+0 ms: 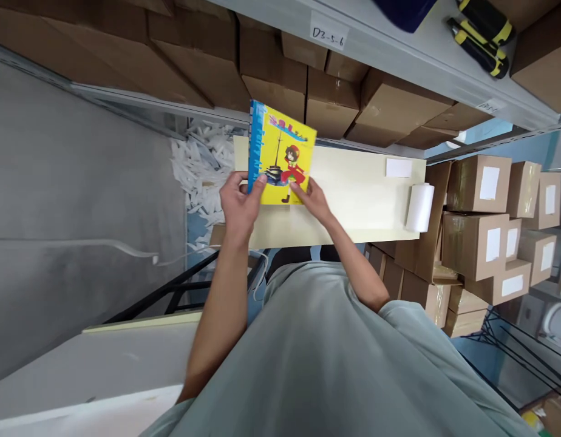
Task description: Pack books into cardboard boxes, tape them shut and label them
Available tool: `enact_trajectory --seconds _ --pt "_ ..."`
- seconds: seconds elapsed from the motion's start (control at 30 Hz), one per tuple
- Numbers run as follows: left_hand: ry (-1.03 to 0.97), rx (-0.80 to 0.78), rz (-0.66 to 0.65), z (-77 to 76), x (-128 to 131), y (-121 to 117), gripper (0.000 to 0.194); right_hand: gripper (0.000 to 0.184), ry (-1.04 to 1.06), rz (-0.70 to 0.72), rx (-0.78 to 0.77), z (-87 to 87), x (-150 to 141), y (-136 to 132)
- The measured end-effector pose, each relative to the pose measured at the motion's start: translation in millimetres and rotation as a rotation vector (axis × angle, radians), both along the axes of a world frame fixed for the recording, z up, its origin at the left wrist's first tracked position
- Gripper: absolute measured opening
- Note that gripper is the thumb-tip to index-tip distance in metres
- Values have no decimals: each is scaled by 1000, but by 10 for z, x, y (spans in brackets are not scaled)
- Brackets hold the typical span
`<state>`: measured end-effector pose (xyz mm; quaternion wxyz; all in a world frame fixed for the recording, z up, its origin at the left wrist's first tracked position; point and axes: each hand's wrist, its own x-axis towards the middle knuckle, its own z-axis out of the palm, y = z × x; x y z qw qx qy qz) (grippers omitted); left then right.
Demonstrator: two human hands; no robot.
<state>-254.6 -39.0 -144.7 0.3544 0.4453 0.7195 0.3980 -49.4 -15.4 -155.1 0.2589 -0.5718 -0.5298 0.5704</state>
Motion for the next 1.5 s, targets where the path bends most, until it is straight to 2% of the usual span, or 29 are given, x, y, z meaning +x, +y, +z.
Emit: enact_trajectory --seconds 0.07,0.17,0.23,0.33,0.43,0.53,0.67,0.77,0.9,1.03,1.1,1.17,1.27,1.37,1.5 --pt "-170 -50 -24 45 223 -207 49 77 88 -76 39 129 347 -75" --pt "-319 -141 -42 -105 635 -486 54 61 -58 -41 7 196 857 -289" --pt "-332 -236 -29 -276 892 -626 49 49 -236 8 -50 121 1093 -448" --pt "-231 -385 -20 -517 1131 -750 35 37 -432 81 -125 -110 1237 -621" --pt "-45 -447 -53 -678 1176 -778 31 31 -513 117 -132 -342 1213 -689" --pt "129 -462 -116 -776 1136 -743 31 34 -585 133 -134 -490 1147 -692" --pt "269 -493 -178 -856 1113 -686 27 36 -674 139 -134 -582 1070 -681" --pt "297 -500 -156 -887 1132 -668 25 34 -732 120 -141 -609 1017 -671" --pt "261 -509 -89 -890 1156 -668 30 38 -792 114 -211 -587 954 -635" --pt "283 -491 -115 -872 1123 -680 41 43 -840 85 -285 -490 889 -613" --pt "293 -470 -113 -869 1071 -672 50 44 -866 48 -244 -417 844 -638" --pt "308 -436 -97 -877 996 -636 55 42 -879 33 -125 -339 783 -692" --pt "305 -427 -124 -906 871 -527 43 36 -845 116 -8 -247 662 -799" --pt "256 -467 -206 -921 781 -401 22 38 -835 181 -47 -206 523 -876" --pt "225 -454 -253 -827 726 -322 9 45 -848 132 -91 -205 349 -891"
